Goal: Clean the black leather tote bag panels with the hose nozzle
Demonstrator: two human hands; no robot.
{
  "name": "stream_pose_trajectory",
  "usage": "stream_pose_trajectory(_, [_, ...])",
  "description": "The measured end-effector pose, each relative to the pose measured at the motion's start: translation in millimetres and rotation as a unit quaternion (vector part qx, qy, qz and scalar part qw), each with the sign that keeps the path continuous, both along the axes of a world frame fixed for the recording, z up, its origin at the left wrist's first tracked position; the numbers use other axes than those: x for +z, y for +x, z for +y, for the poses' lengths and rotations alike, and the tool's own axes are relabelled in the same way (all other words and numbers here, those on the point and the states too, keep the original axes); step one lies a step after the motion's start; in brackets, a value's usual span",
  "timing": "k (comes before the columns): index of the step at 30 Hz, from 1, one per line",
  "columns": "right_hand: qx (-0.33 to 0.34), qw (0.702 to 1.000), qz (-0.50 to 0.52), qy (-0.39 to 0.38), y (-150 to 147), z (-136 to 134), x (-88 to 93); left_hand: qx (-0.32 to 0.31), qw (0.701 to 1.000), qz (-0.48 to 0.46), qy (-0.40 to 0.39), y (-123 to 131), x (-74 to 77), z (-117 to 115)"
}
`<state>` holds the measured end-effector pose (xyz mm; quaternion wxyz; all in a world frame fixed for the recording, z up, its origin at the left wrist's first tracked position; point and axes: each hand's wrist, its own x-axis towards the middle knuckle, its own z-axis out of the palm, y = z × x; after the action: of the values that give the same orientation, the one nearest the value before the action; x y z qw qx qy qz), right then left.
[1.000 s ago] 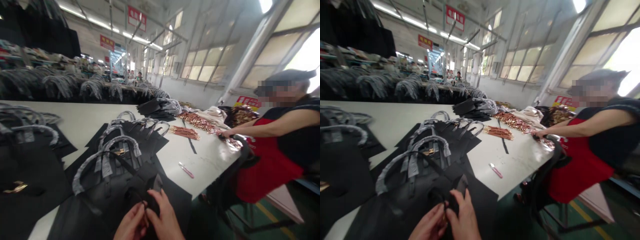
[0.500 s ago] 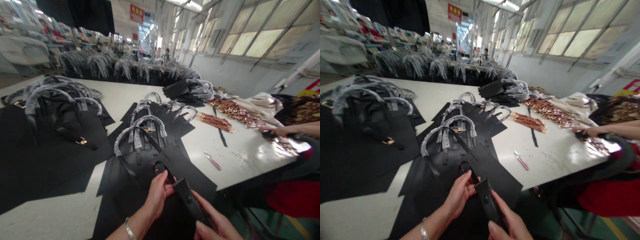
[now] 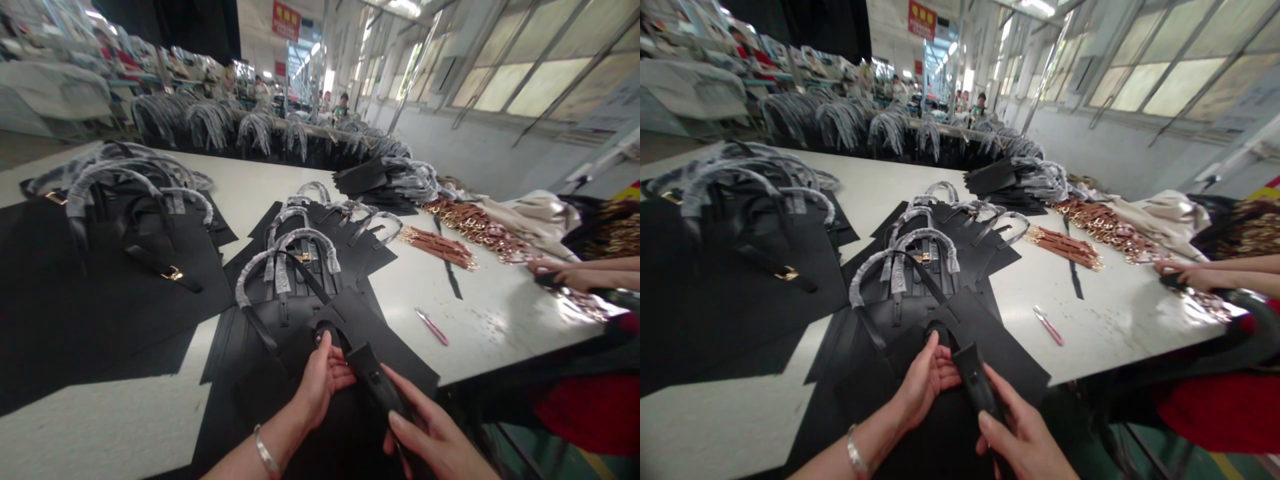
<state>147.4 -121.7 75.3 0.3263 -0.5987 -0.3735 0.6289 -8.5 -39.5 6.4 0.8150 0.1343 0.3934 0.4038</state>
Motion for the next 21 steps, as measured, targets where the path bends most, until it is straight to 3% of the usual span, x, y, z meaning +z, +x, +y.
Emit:
stream_pose_trajectory(2, [-0.009,1.0,0.0,0.006,-2.9,4.1,-0.2,-0.006,1.0,0.012,0.016,2.8,-2.7,-0.9])
stream_pose_trajectory(4, [-0.061,0.997,-0.026,0.039,-5.8,11.6,3.9,-0.02,0.999,0.011,0.03,4.9,-3.6,2.4])
stream_pose_trajectory(6, [-0.098,0.991,-0.062,0.067,-5.5,18.3,12.2,-0.071,0.994,0.034,0.076,3.6,-1.8,11.7])
stream_pose_trajectory(8, [-0.088,0.99,-0.09,0.064,-1.7,20.3,21.7,-0.144,0.968,0.123,0.166,-4.3,2.7,26.8])
stream_pose_trajectory(10, [-0.044,0.993,-0.101,0.035,2.4,17.1,28.2,-0.192,0.927,0.218,0.238,-20.3,9.1,44.1])
stream_pose_trajectory(13, [0.04,0.995,-0.093,-0.016,-0.1,7.7,28.1,-0.159,0.874,0.334,0.316,-54.5,19.4,63.8])
stream_pose_trajectory(16, [0.119,0.989,-0.068,-0.059,-16.1,2.0,21.1,-0.117,0.753,0.479,0.436,-86.3,23.7,67.1])
stream_pose_trajectory(18, [0.156,0.983,-0.054,-0.078,-29.6,3.0,17.5,-0.127,0.685,0.529,0.485,-100.4,19.3,61.6])
stream_pose_trajectory(21, [0.197,0.975,-0.05,-0.09,-44.5,10.4,15.1,-0.138,0.639,0.545,0.526,-110.9,2.8,52.0])
